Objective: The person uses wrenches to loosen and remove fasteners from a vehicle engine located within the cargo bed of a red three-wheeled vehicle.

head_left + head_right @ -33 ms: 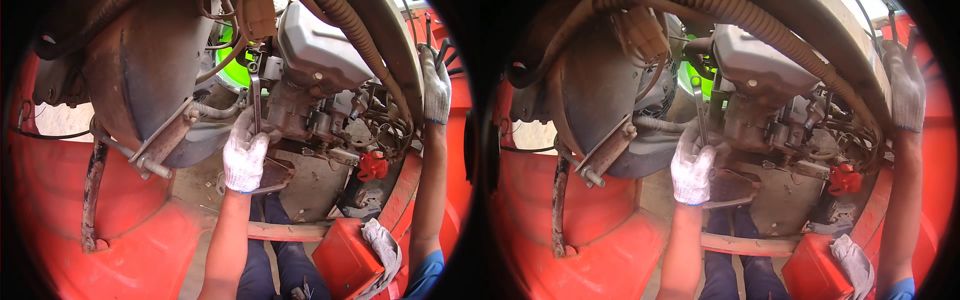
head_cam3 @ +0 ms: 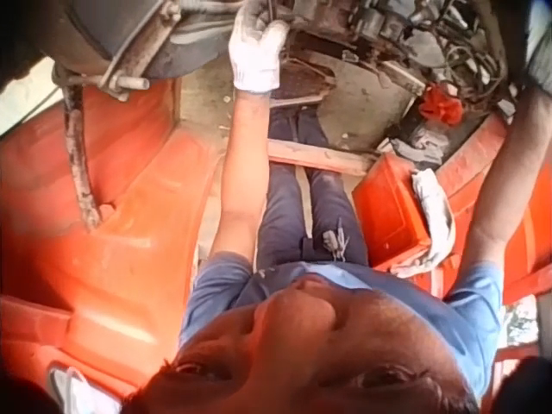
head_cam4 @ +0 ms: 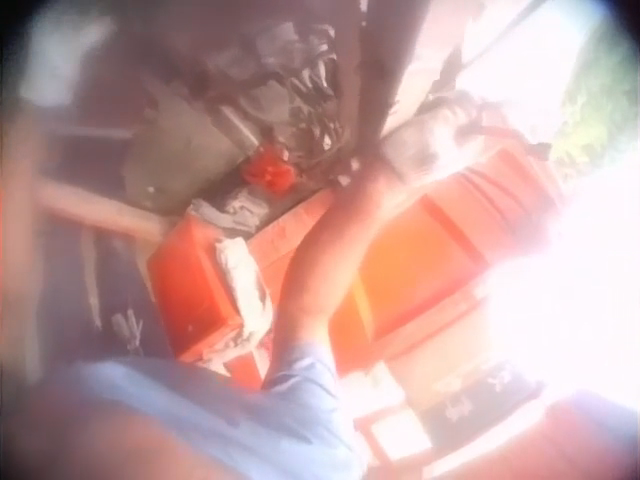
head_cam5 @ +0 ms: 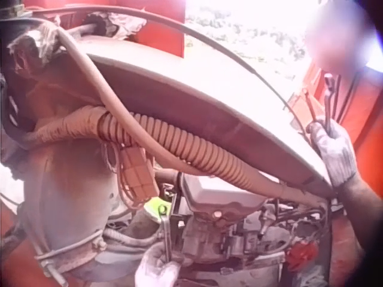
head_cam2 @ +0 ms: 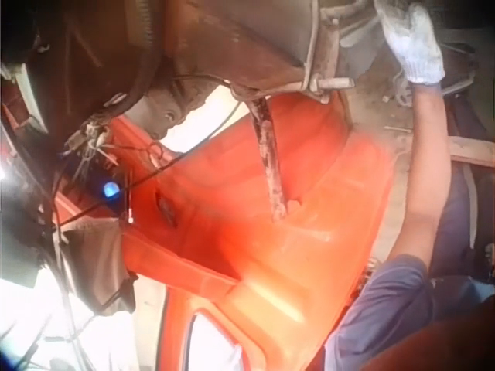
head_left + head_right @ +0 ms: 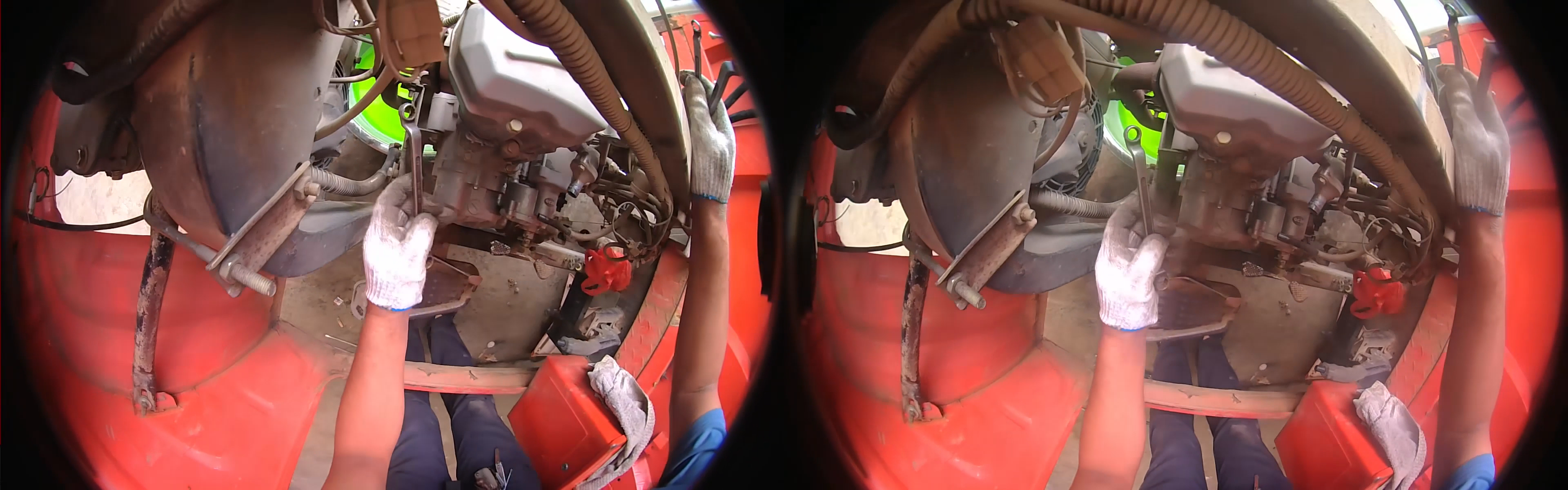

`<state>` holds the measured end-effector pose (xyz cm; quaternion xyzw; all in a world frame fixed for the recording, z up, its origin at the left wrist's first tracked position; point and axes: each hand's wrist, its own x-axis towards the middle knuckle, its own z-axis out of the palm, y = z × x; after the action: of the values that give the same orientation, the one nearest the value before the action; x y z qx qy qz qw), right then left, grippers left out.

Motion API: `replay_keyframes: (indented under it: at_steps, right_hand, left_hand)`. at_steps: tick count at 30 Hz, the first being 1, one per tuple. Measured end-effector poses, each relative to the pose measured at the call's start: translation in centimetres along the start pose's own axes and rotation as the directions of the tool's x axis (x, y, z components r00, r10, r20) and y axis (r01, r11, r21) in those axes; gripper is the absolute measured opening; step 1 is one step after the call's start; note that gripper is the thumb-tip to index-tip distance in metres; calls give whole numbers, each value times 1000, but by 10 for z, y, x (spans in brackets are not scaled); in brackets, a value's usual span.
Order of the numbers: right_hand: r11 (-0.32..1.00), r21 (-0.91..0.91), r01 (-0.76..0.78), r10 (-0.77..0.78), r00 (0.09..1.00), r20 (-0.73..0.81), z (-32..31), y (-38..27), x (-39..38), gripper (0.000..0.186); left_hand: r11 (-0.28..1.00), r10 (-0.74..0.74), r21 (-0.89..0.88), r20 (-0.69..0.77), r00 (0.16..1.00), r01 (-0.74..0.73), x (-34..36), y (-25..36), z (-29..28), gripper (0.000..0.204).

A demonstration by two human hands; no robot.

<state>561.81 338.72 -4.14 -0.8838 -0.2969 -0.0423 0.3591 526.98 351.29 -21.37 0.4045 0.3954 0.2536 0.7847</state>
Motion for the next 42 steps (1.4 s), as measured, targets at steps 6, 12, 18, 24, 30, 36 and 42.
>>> replay_keyframes:
  at_steps: [6, 12, 18, 24, 30, 36, 42]
  right_hand:
    - [993, 83, -83, 79, 996, 48, -1, -3, -1, 36]
    - [997, -8, -76, 77, 996, 45, -10, 2, 2, 37]
    - [998, 36, -50, 48, 997, 58, -7, 15, 7, 38]
    - [995, -95, -31, 37, 997, 66, -7, 8, 6, 39]
    - [1000, -31, 1, 2, 997, 82, -11, 17, 8, 41]
    - [999, -41, 7, -3, 993, 115, -8, 8, 8, 42]
    - [1000, -2, 5, -4, 989, 151, -8, 29, 16, 42]
  left_hand:
    - [999, -51, 0, -17, 999, 51, 50, -11, -3, 31]
    - [986, 0, 167, -63, 998, 11, 84, -3, 10, 38]
    - [703, 466, 596, 26, 885, -387, 117, -13, 19, 45]
    - [689, 540, 573, 4, 841, -445, 118, -30, 25, 43]
    - [601, 531, 686, 41, 847, -410, 108, -21, 27, 48]
    - [622, 498, 660, 83, 863, -422, 110, -16, 21, 43]
    - [601, 136, 798, -51, 989, -41, 105, 15, 34, 45]
